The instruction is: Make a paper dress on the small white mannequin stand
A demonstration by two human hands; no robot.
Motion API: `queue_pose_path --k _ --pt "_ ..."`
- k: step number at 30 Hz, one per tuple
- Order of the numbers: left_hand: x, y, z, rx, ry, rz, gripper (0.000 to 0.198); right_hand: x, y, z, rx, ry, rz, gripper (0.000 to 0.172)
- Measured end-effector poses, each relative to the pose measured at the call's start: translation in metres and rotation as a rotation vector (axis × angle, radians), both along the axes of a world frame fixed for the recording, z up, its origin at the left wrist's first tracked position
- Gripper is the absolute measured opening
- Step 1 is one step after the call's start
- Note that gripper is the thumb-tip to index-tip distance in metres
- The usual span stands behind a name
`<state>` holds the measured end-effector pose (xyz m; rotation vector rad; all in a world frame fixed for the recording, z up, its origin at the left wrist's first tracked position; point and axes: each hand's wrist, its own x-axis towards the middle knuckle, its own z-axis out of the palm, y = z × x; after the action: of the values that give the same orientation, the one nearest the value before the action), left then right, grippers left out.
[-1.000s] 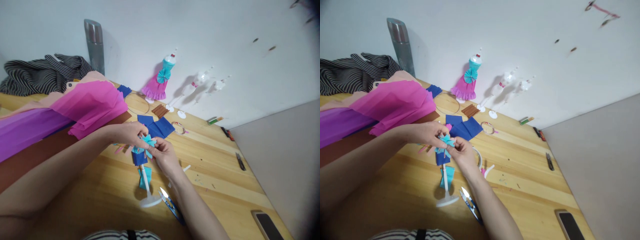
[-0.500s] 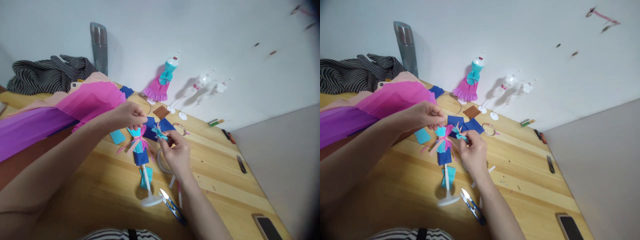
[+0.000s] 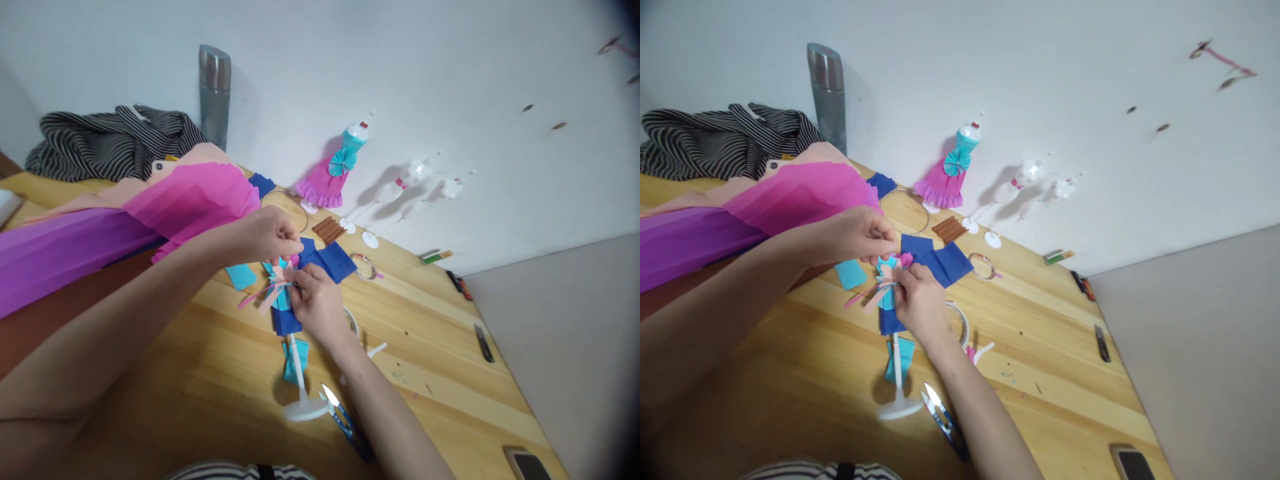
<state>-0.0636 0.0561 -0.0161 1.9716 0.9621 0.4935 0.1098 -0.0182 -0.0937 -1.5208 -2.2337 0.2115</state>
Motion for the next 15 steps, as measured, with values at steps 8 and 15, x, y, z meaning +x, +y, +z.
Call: queue_pose_path --k 8,15 --pt "-0.0009 0.0001 -0.002 -0.005 0.027 -0.035 0.016 0.0051 -0.0043 -0.0014 -0.056 0.1 0.014 0.019" --pt "-0.0007 0.0009 -0.0045 -0.01 0.054 -0.063 0.013 0.0101 -0.0043 -0.0028 -0.104 0.289 -0.012 0.015"
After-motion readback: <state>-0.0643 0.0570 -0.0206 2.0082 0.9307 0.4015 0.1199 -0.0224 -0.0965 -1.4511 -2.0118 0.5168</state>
